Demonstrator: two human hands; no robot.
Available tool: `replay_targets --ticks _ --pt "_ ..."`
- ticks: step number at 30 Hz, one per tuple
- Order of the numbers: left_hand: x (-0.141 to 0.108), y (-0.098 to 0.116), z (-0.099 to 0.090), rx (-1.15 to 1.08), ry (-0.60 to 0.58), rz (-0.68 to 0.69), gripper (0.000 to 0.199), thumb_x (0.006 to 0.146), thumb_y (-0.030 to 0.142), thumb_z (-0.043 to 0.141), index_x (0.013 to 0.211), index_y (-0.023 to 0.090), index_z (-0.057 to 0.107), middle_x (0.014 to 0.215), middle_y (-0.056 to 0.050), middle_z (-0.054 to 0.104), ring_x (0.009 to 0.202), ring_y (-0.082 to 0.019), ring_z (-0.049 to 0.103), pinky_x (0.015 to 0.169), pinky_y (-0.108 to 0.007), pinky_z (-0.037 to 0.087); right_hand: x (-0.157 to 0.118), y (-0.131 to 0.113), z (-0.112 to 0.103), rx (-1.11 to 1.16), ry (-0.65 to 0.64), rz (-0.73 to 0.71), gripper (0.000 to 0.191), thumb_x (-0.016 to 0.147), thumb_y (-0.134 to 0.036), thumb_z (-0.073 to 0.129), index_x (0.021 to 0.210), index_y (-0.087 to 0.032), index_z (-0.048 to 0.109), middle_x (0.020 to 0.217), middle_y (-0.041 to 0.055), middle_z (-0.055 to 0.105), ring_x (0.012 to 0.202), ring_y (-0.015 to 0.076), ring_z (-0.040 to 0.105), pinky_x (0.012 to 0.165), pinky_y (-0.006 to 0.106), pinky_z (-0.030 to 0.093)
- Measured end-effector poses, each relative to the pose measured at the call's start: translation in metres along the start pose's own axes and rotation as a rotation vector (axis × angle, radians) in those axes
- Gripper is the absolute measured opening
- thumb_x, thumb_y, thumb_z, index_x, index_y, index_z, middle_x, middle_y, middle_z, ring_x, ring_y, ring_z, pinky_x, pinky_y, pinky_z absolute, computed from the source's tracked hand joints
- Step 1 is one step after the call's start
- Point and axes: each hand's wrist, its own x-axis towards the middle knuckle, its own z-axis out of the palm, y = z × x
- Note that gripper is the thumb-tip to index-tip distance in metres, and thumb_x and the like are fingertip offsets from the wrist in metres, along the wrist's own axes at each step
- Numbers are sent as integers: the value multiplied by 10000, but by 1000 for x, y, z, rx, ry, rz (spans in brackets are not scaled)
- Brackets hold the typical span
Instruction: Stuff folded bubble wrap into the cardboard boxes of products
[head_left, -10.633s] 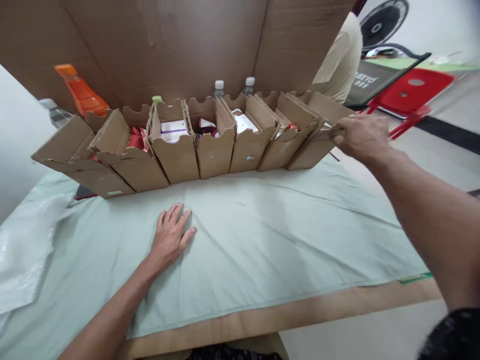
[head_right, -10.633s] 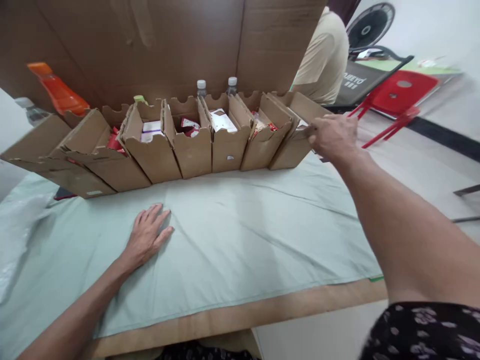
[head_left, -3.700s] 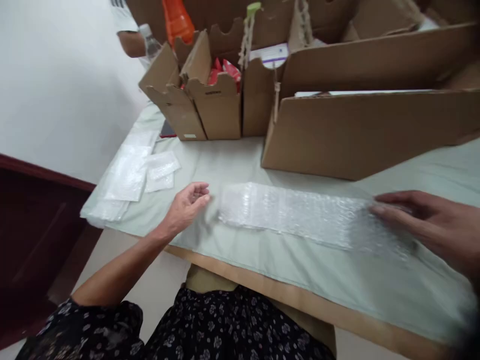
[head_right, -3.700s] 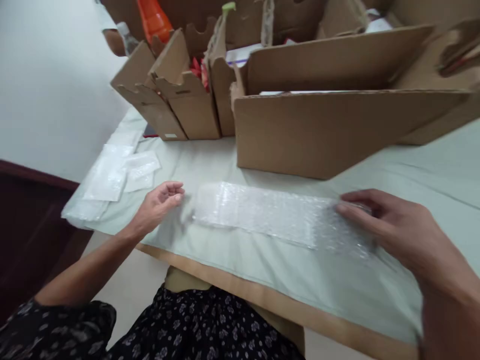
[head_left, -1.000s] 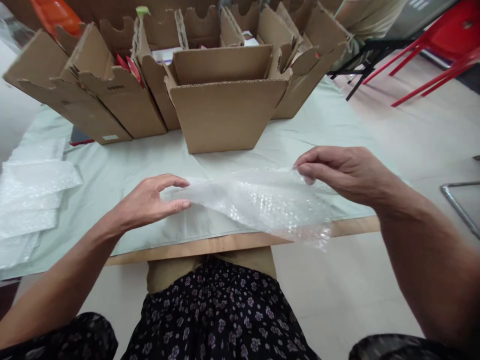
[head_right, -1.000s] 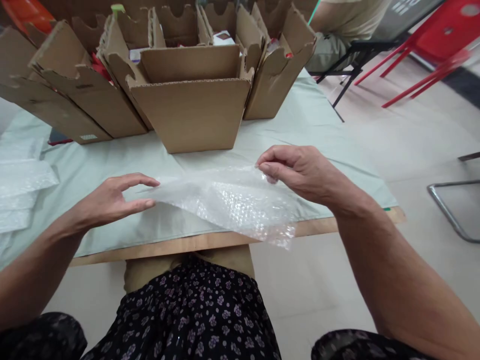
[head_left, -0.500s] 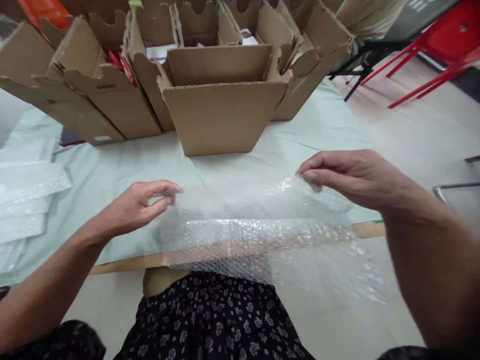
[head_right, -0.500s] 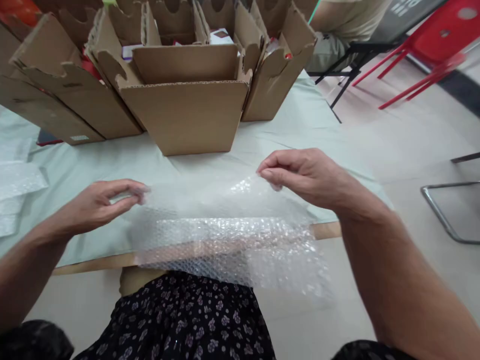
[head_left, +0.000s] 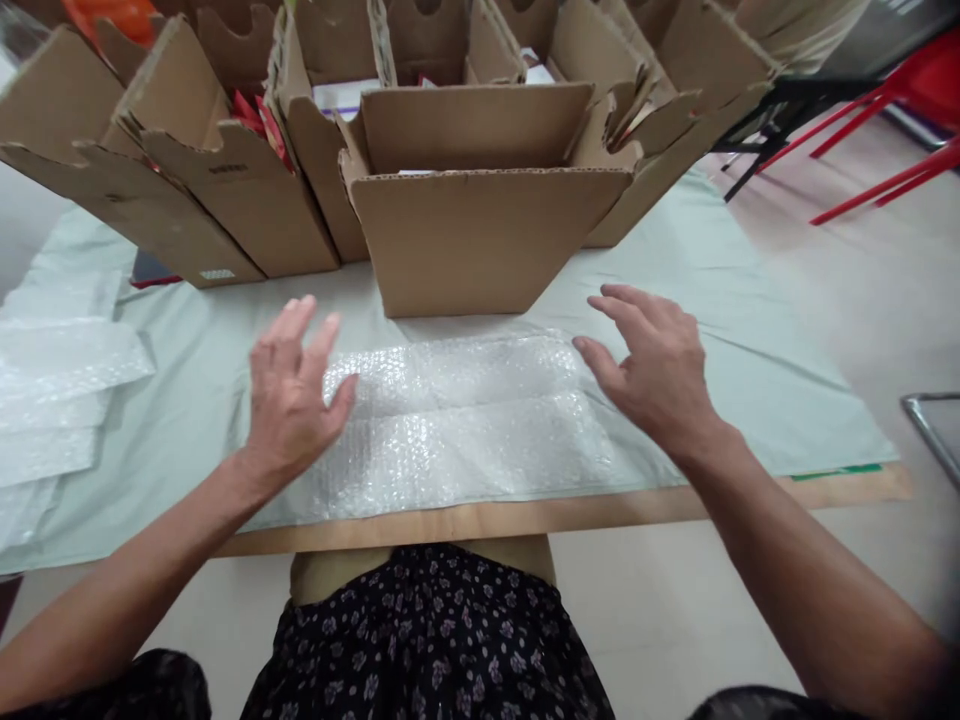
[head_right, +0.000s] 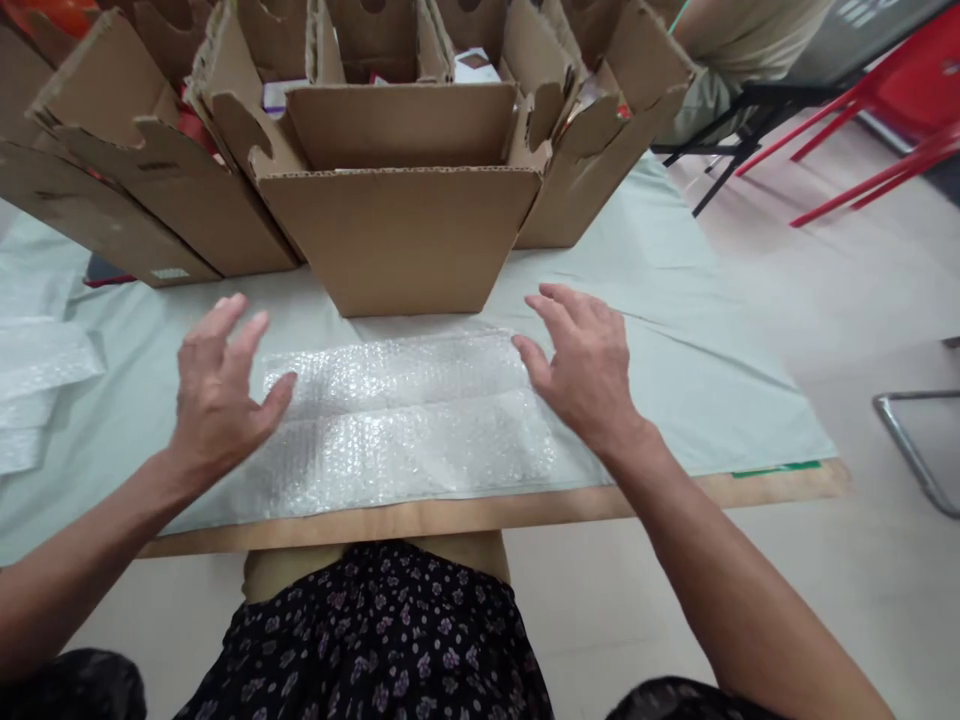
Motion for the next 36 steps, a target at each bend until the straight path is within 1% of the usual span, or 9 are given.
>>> replay_targets --ticks 4,7,11,17,20,23,27,32,36 --pt "-15 51 29 -83 -197 245 799 1042 494 524 1677 195 143 1743 -214 285 1638 -378 243 1306 -617 232 -26 -67 24 -29 -221 -273 668 1032 -445 503 1633 -179 382 1713 133 388 1587 356 354 1237 565 382" --pt "-24 58 53 -79 -398 289 834 1042 607 464 1662 126 179 1709 -253 346 1614 -388 305 1310 -620 203 -34 -91 55 -44 -432 -349 755 1029 -594 476 1647 -182 342 1733 123 351 1613 323 315 1289 510 341" --pt "-34 24 48 -39 -499 242 804 1033 650 452 1631 139 288 1720 -246 329 1622 -412 276 1306 -654 169 -47 -62 65 -100 -415 -251 780 1032 -659 409 1651 -193 322 1749 139 306 1622 334 294 1313 543 287" --pt "-49 -10 19 26 -450 107 764 1056 644 384 1631 148 300 1713 -267 326 1602 -447 303 1273 -701 191 -74 -3 39 -177 -284 24 740 1047 -605 384 1621 -139 380 1685 212 406 1571 393 377 1262 620 320" --pt "-40 10 26 9 -403 110 765 1056 647 392 1640 164 283 1733 -244 295 1628 -422 250 1293 -687 142 -65 -24 37 -167 -245 29 783 1040 -626 382 1636 -119 356 1714 218 349 1601 398 315 1284 627 272" --pt "-21 35 44 -61 -440 188 779 1052 660 400 1644 170 278 1751 -215 274 1649 -370 214 1320 -636 120 -39 -68 48 -101 -349 -143 784 1054 -636 336 1656 -132 334 1760 154 270 1638 337 244 1325 542 246" --pt "-5 24 51 -17 -566 191 755 1068 605 388 1629 105 311 1738 -247 287 1648 -368 221 1326 -618 115 -13 -83 65 -84 -454 -199 759 1055 -605 366 1644 -126 365 1749 139 305 1629 318 278 1341 493 226" --pt "-23 -24 14 103 -637 -27 747 1079 551 340 1650 73 279 1759 -244 221 1654 -393 177 1323 -646 97 -33 -21 48 -138 -334 73 715 1061 -560 355 1600 -93 418 1711 202 362 1601 374 326 1287 600 288" --pt "-51 -10 -17 72 -557 23 709 1062 546 425 1638 142 343 1760 -212 252 1649 -403 193 1328 -640 113 -86 -4 9 -77 -249 -28 707 1060 -608 366 1585 -140 449 1670 207 433 1560 392 396 1217 611 385"
